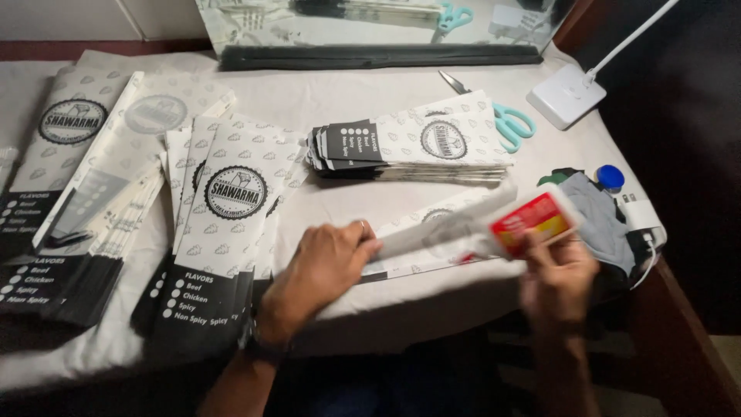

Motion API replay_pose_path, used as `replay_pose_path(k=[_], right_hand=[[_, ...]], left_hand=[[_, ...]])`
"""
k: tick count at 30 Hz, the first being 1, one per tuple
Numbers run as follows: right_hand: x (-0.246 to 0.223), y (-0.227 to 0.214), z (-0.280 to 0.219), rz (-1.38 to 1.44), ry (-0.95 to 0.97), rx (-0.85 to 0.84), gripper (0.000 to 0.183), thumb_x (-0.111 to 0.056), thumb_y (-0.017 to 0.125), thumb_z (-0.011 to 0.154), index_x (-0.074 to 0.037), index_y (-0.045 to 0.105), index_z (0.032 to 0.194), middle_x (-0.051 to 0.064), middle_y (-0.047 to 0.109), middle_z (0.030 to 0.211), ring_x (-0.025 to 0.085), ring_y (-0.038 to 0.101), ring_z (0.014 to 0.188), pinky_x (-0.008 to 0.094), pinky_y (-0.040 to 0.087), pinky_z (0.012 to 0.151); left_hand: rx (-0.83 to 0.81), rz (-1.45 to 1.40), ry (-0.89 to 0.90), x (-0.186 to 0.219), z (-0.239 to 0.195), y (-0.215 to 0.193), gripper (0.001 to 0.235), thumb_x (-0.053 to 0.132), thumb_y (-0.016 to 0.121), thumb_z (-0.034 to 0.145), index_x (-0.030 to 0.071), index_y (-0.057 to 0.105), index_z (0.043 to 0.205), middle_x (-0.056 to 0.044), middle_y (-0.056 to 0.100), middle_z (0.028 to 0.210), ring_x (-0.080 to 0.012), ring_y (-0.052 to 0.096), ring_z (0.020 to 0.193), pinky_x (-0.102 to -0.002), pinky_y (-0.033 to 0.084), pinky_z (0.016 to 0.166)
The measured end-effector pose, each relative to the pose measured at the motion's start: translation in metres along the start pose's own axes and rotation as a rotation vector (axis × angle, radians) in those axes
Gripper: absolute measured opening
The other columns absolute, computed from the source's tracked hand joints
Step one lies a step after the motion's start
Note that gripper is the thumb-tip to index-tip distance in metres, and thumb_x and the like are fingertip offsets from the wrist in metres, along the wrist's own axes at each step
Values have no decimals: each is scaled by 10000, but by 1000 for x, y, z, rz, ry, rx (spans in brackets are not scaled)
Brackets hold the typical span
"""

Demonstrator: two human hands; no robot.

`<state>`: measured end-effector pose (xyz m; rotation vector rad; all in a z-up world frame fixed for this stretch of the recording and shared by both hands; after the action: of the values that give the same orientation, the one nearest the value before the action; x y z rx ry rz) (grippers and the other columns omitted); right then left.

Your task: Applying glue to the edges of printed paper sheets and folding them to assemble food packaging sleeves.

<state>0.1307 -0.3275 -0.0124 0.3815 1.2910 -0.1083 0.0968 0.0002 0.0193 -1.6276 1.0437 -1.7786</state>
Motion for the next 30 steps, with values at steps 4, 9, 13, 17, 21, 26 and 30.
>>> replay_pose_path(k=[4, 9, 13, 17, 21, 26, 30], right_hand=[[-37, -35, 34, -397, 53, -43, 380, -83, 657, 1013, 23, 525, 1354, 180, 712, 1158, 161, 690, 955, 284, 602, 847], [-65, -14, 19, -1358, -754, -147, 500, -147, 865, 897, 71, 745, 1330, 227, 626, 1174, 389, 574, 1058, 497, 497, 898], [-61, 29, -26, -1317, -986, -270, 181, -91, 780, 937, -38, 755, 1108, 223, 661, 1201, 389, 618, 1079, 492, 525, 955], [-45, 88, -86, -1075, -1020, -811, 473, -342, 595, 1024, -67, 573, 1408, 147, 583, 1462, 339, 540, 1367, 551, 368, 1194], [-29, 77, -92, -1307, -1012, -849, 690, -542, 527, 1015, -102, 451, 1542, 93, 473, 1598, 335, 369, 1524, 570, 158, 1266], [-34, 26, -57, -1577, -1064, -574, 580, -460, 528, 1028, -118, 568, 1495, 71, 550, 1562, 436, 363, 1527, 586, 72, 1294], [-33, 21, -53, -1640, -1060, -527, 574, -446, 518, 1033, -62, 606, 1451, 119, 564, 1554, 444, 351, 1534, 601, 57, 1298]], left_hand=[[124, 60, 120, 9, -11, 30, 274, 325, 660, 987, 75, 746, 917, -52, 778, 1059, -257, 748, 767, -432, 589, 685], [459, 307, 317, 30, -37, 40, 254, 253, 679, 954, 120, 777, 1147, -271, 672, 1249, -431, 629, 1169, -474, 538, 956], [531, 347, 331, 37, -43, 35, 236, 243, 708, 943, 112, 778, 1127, -257, 676, 1257, -413, 644, 1170, -450, 556, 951], [579, 373, 353, 42, -45, 33, 234, 233, 743, 925, 94, 780, 1110, -272, 684, 1242, -419, 658, 1154, -458, 571, 948], [646, 370, 350, 42, -49, 32, 202, 234, 766, 919, 95, 797, 1062, -244, 702, 1227, -399, 668, 1156, -446, 580, 930], [527, 260, 266, 28, -55, 21, 317, 183, 729, 906, 75, 738, 1204, -194, 654, 1341, -370, 556, 1322, -445, 498, 1056], [637, 503, 85, 23, -72, 28, 442, 182, 691, 922, -71, 645, 1281, -240, 619, 1409, -437, 533, 1378, -499, 444, 1165]])
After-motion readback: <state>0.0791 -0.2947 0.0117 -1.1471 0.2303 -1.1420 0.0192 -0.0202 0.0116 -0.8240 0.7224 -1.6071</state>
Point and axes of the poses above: each hand's wrist, its own z-axis towards the middle knuckle, its own y-axis out of the palm, x = y × z, the point moved 7 cm from there along z, towards the middle knuckle
